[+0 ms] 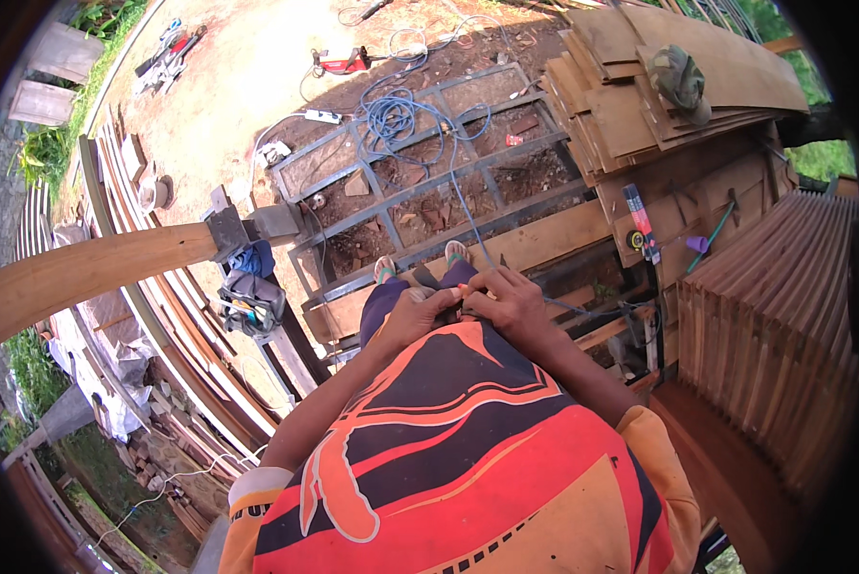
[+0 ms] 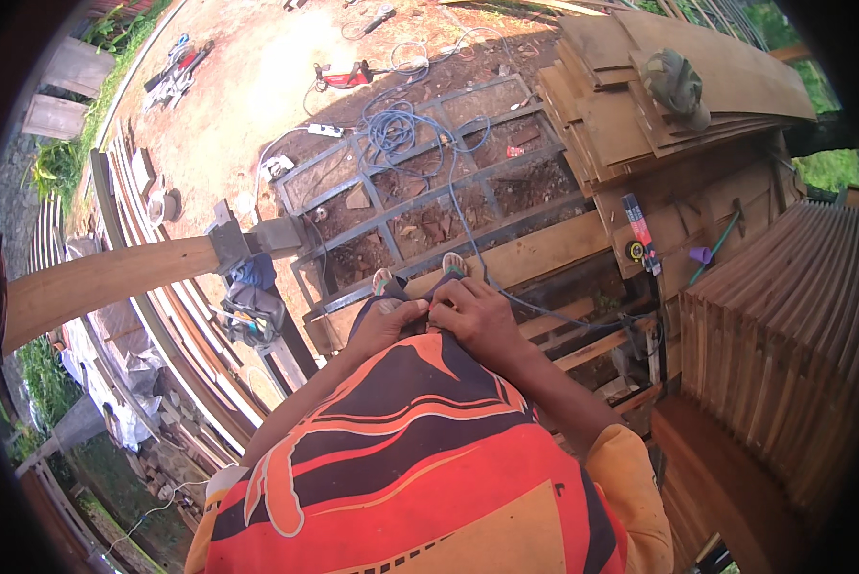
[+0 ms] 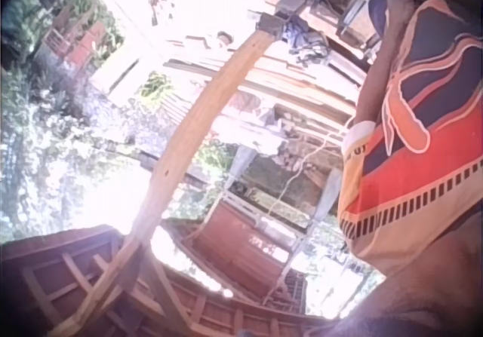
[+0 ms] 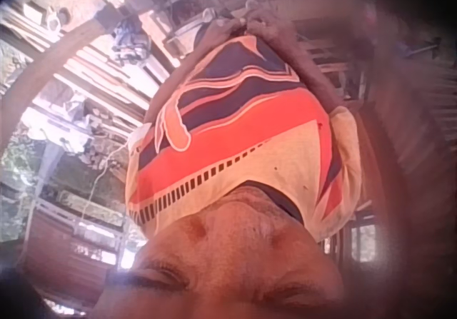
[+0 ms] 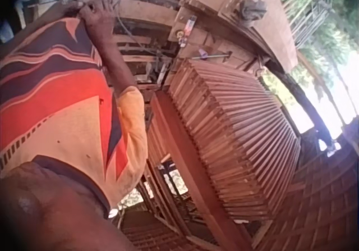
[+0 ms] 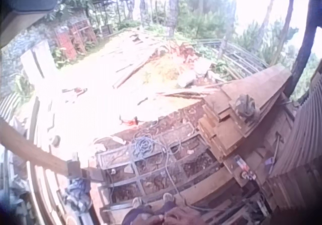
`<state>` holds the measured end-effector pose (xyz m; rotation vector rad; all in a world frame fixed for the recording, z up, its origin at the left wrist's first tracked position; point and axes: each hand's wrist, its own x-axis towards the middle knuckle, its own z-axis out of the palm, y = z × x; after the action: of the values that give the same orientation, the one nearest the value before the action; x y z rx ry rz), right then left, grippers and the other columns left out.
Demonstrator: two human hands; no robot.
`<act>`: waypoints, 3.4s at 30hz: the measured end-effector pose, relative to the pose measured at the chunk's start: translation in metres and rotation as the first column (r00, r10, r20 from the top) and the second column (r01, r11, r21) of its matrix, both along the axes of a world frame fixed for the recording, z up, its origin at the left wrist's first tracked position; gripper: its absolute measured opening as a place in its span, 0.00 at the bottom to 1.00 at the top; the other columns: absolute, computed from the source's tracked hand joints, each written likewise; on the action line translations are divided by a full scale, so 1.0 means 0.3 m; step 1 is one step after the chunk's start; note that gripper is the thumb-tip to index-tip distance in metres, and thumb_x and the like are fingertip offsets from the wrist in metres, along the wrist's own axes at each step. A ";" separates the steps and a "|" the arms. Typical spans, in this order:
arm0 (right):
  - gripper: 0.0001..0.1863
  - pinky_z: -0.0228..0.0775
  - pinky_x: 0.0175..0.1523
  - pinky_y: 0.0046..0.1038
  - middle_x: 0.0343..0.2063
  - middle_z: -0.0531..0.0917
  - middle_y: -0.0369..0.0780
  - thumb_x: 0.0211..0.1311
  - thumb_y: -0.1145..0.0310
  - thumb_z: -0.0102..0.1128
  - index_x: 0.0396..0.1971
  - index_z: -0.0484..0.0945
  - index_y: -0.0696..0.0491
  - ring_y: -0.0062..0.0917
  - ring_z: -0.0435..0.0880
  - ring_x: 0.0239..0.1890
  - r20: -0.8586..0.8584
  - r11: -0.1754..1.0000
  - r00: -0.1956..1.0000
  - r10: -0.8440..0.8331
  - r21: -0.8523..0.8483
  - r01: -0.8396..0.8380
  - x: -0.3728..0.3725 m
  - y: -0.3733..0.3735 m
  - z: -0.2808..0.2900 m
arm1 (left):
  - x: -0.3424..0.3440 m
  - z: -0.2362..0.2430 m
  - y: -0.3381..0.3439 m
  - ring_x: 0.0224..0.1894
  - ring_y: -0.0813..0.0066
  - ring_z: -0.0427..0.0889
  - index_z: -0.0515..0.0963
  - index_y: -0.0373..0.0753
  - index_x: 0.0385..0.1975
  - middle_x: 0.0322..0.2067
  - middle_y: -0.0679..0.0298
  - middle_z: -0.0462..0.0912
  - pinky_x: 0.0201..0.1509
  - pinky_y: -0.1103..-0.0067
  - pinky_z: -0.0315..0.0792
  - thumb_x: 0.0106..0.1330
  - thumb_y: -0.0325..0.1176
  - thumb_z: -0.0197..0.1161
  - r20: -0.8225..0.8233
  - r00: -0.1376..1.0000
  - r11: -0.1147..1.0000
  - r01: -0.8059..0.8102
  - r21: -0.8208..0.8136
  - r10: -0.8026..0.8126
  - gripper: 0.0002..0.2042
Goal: The person welds metal frame components using a handheld welding torch, producing visible sparks. They reposition the torch and frame pieces multiple times to complete welds at different joints.
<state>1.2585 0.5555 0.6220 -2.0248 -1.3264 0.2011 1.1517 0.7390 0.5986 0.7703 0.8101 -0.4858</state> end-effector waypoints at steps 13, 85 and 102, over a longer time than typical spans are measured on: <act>0.08 0.76 0.34 0.32 0.30 0.80 0.34 0.54 0.66 0.69 0.35 0.82 0.46 0.29 0.87 0.33 -0.043 0.987 0.990 -0.132 -0.098 0.128 -0.029 -0.019 -0.008 | 0.003 -0.008 0.007 0.33 0.79 0.81 0.83 0.37 0.37 0.32 0.66 0.84 0.38 0.80 0.75 0.71 0.41 0.67 -0.023 0.997 0.997 0.078 0.006 -0.078 0.12; 0.13 0.73 0.37 0.39 0.30 0.76 0.37 0.54 0.62 0.73 0.28 0.76 0.50 0.37 0.82 0.35 -0.292 0.952 0.947 0.137 -0.226 -0.208 0.057 -0.044 0.057 | -0.060 0.024 0.026 0.25 0.86 0.70 0.73 0.39 0.30 0.24 0.73 0.74 0.28 0.81 0.65 0.65 0.30 0.66 0.107 0.957 0.933 0.230 0.277 -0.268 0.07; 0.07 0.69 0.40 0.34 0.28 0.78 0.34 0.61 0.62 0.62 0.31 0.77 0.48 0.29 0.81 0.36 -0.063 0.883 0.889 0.454 -0.101 -0.458 0.077 -0.009 0.062 | -0.115 -0.018 -0.033 0.24 0.81 0.70 0.78 0.34 0.32 0.22 0.70 0.76 0.28 0.74 0.67 0.77 0.39 0.60 0.005 0.970 0.768 0.189 0.612 -0.243 0.15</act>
<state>1.2815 0.5528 0.6407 -1.7533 -1.7892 0.5373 1.1172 0.7292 0.5931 1.4946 0.8079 -0.3902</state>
